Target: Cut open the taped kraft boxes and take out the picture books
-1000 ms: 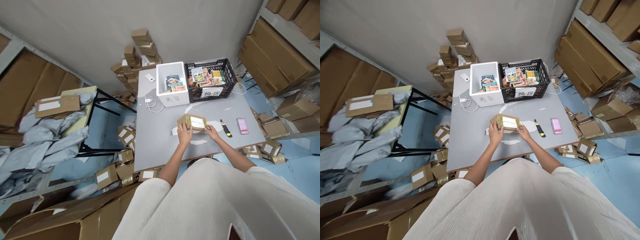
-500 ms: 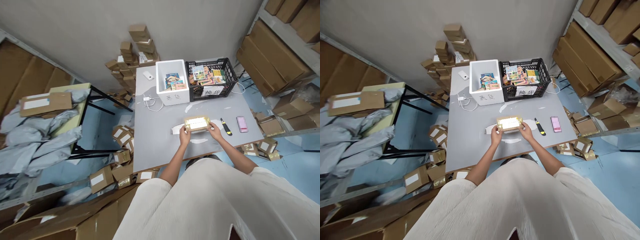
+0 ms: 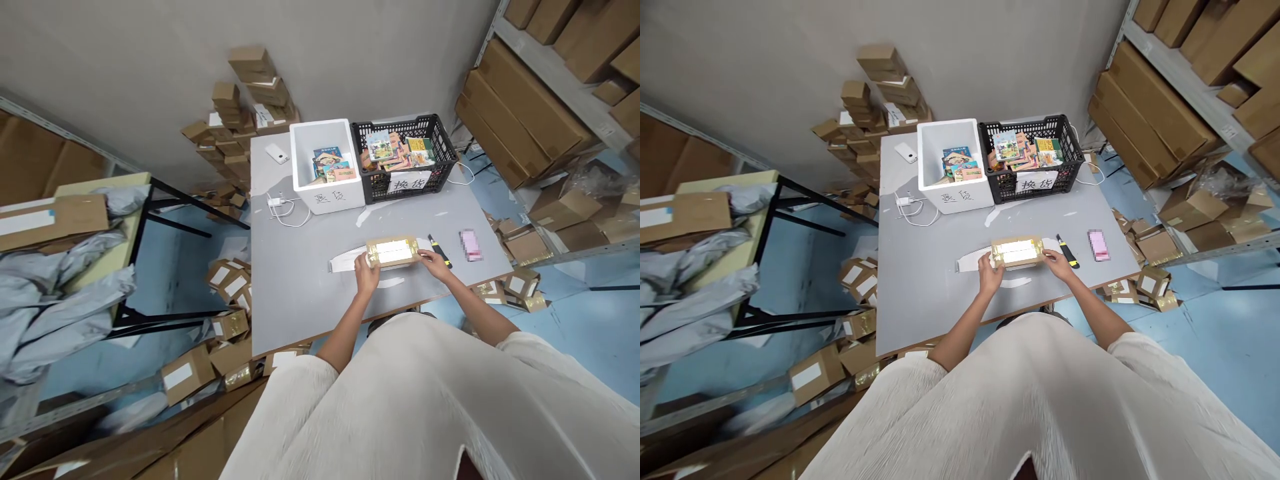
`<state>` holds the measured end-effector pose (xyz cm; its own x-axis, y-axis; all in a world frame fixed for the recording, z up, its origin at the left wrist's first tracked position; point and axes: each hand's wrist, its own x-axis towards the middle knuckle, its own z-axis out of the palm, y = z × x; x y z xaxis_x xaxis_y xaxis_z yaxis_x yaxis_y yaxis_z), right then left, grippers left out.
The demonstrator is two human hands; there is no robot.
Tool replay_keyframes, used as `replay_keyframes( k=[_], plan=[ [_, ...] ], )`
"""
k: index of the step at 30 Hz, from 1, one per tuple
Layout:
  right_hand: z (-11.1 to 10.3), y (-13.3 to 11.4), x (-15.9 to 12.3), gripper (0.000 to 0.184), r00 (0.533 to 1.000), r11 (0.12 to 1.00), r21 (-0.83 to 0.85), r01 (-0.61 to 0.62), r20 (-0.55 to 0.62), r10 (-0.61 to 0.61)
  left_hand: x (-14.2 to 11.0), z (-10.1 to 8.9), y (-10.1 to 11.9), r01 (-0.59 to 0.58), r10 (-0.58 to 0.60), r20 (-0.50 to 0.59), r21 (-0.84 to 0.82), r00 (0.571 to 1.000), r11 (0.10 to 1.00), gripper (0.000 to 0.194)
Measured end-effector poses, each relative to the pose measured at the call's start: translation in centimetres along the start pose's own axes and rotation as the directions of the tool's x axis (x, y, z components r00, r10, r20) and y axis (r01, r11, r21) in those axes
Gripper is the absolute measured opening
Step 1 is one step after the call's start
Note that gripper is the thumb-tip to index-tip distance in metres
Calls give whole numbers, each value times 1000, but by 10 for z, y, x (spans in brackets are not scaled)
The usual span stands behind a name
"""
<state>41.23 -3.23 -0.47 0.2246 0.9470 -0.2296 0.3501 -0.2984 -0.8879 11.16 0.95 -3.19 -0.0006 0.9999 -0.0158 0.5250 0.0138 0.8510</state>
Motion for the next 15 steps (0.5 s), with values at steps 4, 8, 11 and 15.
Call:
replay_keyframes(
  k=[4,8,11,15],
  plan=[
    [-27,11,10,32,995,990,-111,-93,-54,87,-4,-3,20,-177,164,82,192,983,965,52],
    [-49,28,20,34,986,928,-332,-169,-69,154,-8,2,36,-237,197,167,270,966,933,53],
    [-57,39,28,40,986,867,-469,-167,-68,153,-13,6,41,-203,159,160,319,974,926,49],
    [-58,49,40,46,982,776,-609,-164,-27,187,-18,9,43,-199,148,171,338,974,920,37]
  ],
)
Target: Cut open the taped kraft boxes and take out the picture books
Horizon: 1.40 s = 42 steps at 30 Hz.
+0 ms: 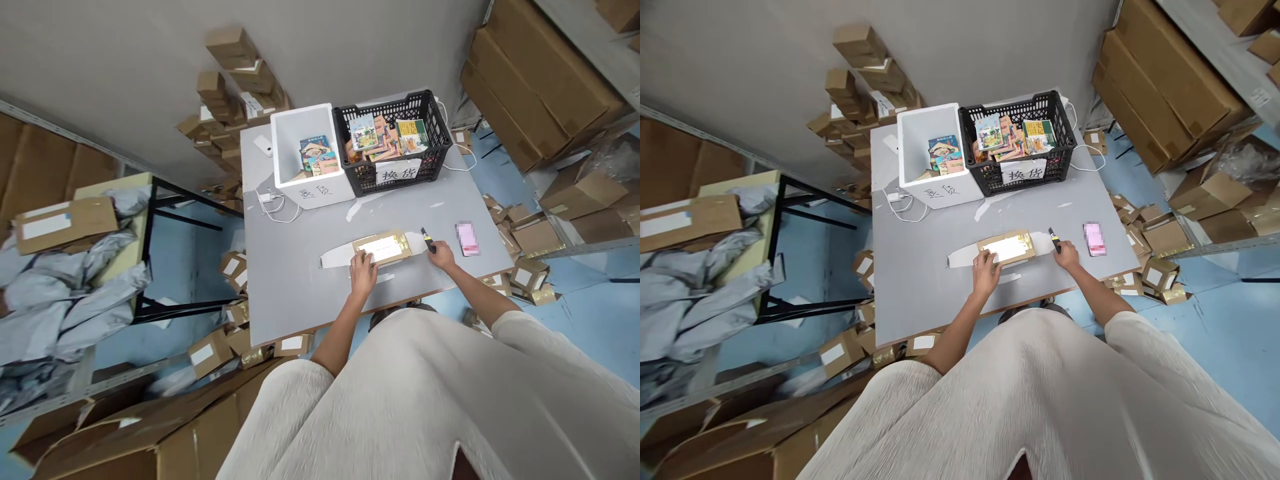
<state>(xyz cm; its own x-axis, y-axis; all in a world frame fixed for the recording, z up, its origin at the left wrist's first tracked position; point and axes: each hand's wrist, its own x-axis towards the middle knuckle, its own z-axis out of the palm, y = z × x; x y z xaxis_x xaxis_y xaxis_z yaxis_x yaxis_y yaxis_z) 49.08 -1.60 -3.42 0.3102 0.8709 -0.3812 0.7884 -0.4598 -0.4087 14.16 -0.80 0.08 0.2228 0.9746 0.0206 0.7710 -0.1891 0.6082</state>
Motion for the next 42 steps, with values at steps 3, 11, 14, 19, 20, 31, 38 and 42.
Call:
replay_keyframes(
  k=[3,11,14,19,20,31,38,42],
  plan=[
    [5,1,10,49,999,996,-86,-5,53,10,-1,0,-1,-14,14,-1,8,1000,1000,34],
    [14,6,24,40,994,983,-170,63,102,-46,2,-2,-5,28,-28,8,18,1000,999,33],
    [15,8,25,39,993,983,-172,62,106,-44,5,-3,-5,45,-45,9,12,999,999,33],
    [14,10,27,41,997,998,-55,-13,78,17,4,-7,-4,45,-45,16,3,999,999,32],
    [12,9,28,43,997,999,-6,-53,62,53,3,-8,-3,37,-37,16,-2,999,999,31],
    [-43,-37,32,45,996,850,519,88,-54,-70,-7,-17,2,-52,51,12,58,999,997,36],
    [-64,-115,5,35,828,787,363,499,68,-556,-12,-20,-4,-90,90,3,2,996,996,40],
    [-56,-149,-7,32,740,759,114,641,172,-650,-13,-21,-8,-139,140,9,-65,990,988,47]
  ],
)
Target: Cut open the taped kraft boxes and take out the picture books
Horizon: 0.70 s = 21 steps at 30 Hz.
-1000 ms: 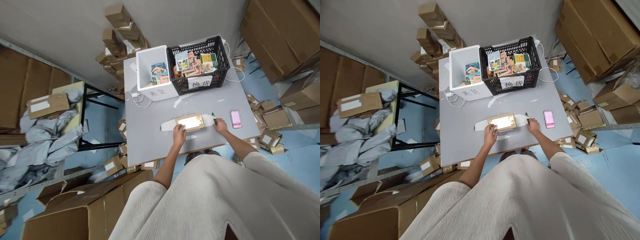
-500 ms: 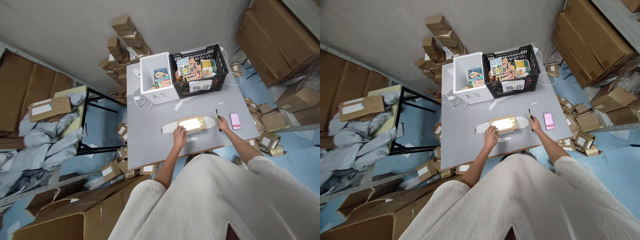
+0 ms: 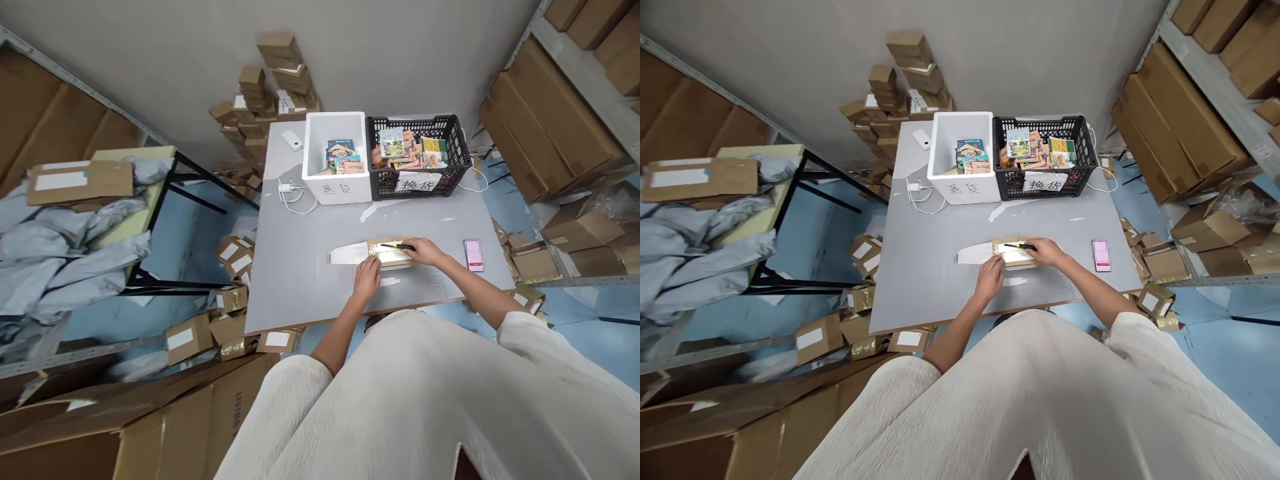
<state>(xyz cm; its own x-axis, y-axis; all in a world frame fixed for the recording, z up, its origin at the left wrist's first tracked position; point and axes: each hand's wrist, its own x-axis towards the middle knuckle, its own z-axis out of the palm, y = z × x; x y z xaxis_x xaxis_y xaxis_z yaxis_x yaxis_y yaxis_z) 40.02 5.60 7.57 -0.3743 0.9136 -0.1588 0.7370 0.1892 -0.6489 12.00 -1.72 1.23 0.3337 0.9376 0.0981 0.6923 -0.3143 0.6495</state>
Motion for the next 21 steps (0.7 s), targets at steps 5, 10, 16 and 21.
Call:
replay_keyframes(
  k=[5,10,16,21],
  plan=[
    [13,-21,14,31,991,982,-188,-31,123,55,-6,1,-1,11,-9,24,-71,1000,997,52],
    [16,-36,21,26,984,963,-269,-10,168,57,-11,4,0,29,-29,-11,-71,1000,997,55],
    [10,-58,20,29,966,879,-476,7,229,116,-10,3,-2,-10,11,-7,17,1000,1000,59],
    [4,-77,18,36,947,795,-605,44,279,159,-9,-1,1,-12,-3,82,172,997,985,62]
  ],
)
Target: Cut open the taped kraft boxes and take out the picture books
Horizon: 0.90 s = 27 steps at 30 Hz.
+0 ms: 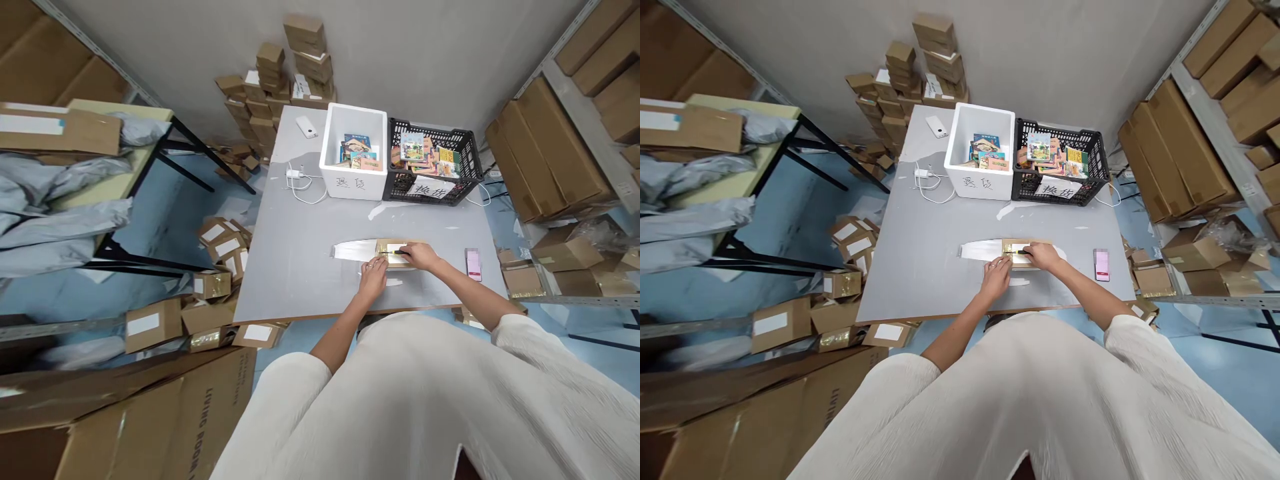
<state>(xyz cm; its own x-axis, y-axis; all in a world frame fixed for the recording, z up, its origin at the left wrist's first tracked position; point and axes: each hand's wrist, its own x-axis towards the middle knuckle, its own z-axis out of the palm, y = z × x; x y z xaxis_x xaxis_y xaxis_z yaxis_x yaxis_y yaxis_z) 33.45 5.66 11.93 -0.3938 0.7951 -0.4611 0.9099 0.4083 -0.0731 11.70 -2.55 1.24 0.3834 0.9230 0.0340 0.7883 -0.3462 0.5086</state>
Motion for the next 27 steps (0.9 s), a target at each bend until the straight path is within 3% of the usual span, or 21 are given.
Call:
replay_keyframes(
  k=[12,27],
  plan=[
    [-19,-25,-4,39,997,993,-114,-25,66,32,6,1,-2,0,0,-22,19,1000,1000,49],
    [-22,-20,5,37,996,983,-184,9,84,7,10,-3,4,59,-57,-42,38,997,998,39]
  ],
)
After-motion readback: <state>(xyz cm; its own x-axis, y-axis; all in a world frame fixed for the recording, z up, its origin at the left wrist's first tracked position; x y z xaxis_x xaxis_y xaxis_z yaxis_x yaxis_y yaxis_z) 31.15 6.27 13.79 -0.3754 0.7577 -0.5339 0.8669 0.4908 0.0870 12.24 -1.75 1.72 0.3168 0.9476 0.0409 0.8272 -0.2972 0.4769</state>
